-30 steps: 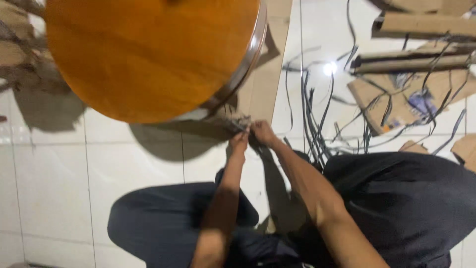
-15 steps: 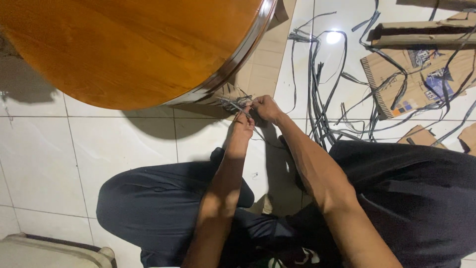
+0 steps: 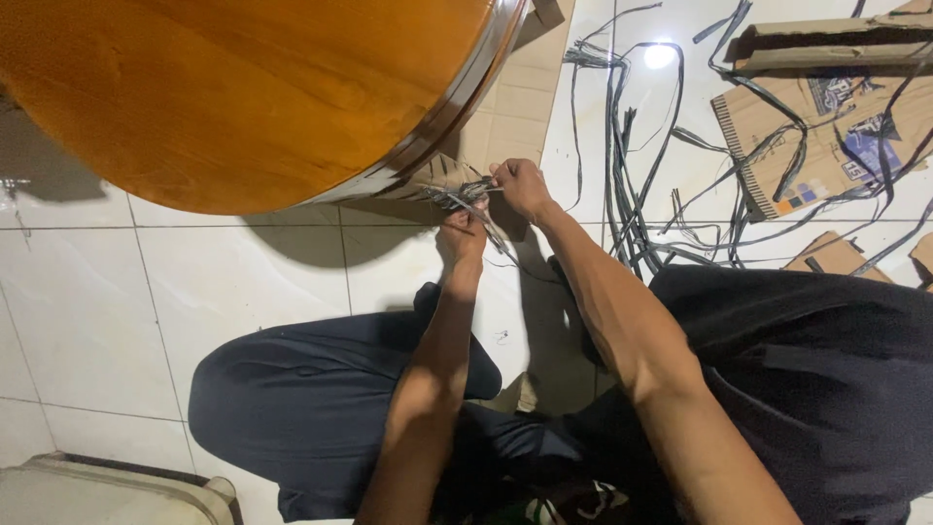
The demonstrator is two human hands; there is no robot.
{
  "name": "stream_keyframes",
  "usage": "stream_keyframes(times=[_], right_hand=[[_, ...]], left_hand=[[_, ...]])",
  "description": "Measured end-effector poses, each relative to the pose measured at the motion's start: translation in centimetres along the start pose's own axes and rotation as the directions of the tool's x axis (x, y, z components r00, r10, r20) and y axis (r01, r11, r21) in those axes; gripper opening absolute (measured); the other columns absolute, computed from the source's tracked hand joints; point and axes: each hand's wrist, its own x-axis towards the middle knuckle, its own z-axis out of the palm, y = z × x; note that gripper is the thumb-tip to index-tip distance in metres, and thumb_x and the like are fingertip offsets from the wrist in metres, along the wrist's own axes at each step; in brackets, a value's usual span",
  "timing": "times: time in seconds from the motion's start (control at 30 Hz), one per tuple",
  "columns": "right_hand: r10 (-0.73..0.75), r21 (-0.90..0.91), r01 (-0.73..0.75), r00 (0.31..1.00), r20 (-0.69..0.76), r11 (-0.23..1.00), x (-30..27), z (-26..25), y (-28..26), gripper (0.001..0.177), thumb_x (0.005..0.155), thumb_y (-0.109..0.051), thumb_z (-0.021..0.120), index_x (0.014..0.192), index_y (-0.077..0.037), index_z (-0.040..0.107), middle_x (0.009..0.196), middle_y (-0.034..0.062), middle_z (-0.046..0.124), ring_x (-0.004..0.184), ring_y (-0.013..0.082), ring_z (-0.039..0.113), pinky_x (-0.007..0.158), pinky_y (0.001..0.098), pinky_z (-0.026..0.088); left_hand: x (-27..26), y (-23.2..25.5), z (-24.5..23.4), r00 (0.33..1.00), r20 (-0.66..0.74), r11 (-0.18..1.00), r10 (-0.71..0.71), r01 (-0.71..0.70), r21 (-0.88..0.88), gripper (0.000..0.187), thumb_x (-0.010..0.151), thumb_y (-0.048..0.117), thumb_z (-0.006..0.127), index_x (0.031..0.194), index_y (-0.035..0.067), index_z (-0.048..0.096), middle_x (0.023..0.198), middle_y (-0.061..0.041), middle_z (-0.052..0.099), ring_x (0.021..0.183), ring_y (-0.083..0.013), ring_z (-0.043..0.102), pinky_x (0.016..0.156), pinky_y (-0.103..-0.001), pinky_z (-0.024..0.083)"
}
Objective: Wrapping chair legs with cardboard and securing them with plastic ties for protection
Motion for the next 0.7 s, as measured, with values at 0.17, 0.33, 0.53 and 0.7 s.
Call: stream_keyframes(times=[0.17,0.33,0.53,0.7], right_hand=[[0.066,0.084,-0.057,0.991,-0.119,0.995,0.0,1.6,0.5,0.032,0.103,-0.029,0.05,0.089,-0.007,0.069,0.088,0.0188,0.072,0.094,0.0424,0.07,0.088,0.0514,0.051],[0.153,0.137,-0.117,0.944,-0.291,0.984,-4.5,4.0,-1.3,0.04,0.104,-0.033,0.048,0.091,-0.001,0.067,0.094,0.0289,0.071,0.105,0.052,0.066,0.093,0.0588,0.049],[0.184,0.171,-0.131,0.919,-0.35,0.977,-7.5,5.3,-1.3,0.033,0.104,-0.023,0.045,0.093,0.003,0.063,0.097,0.0322,0.07,0.104,0.0527,0.067,0.09,0.0606,0.051],[0.204,0.162,-0.16,0.93,-0.305,0.974,-6.8,5.8,1.0,0.031,0.103,-0.024,0.047,0.096,0.0,0.064,0.098,0.0293,0.072,0.104,0.0505,0.068,0.089,0.0599,0.052]], left_hand=[[-2.5,3.8,-1.1,0.997,0.006,0.997,-0.073,0.073,-0.008,0.015,0.095,0.014,0.065,0.085,0.013,0.077,0.08,-0.008,0.078,0.08,-0.021,0.078,0.078,-0.037,0.059],[2.3,-3.6,4.7,0.96,-0.063,0.955,-0.272,0.261,-0.138,0.017,0.09,0.019,0.075,0.096,0.004,0.079,0.096,-0.017,0.077,0.101,-0.0365,0.073,0.092,-0.047,0.056],[2.9,-4.6,4.5,0.91,0.133,0.823,-0.394,0.413,-0.39,0.029,0.091,0.02,0.078,0.115,0.006,0.072,0.117,-0.017,0.073,0.116,-0.0326,0.068,0.109,-0.048,0.043],[2.3,-2.9,3.4,0.838,0.399,0.679,-0.371,0.538,-0.499,0.047,0.094,0.027,0.081,0.134,0.011,0.063,0.134,-0.011,0.068,0.125,-0.022,0.065,0.122,-0.044,0.029]])
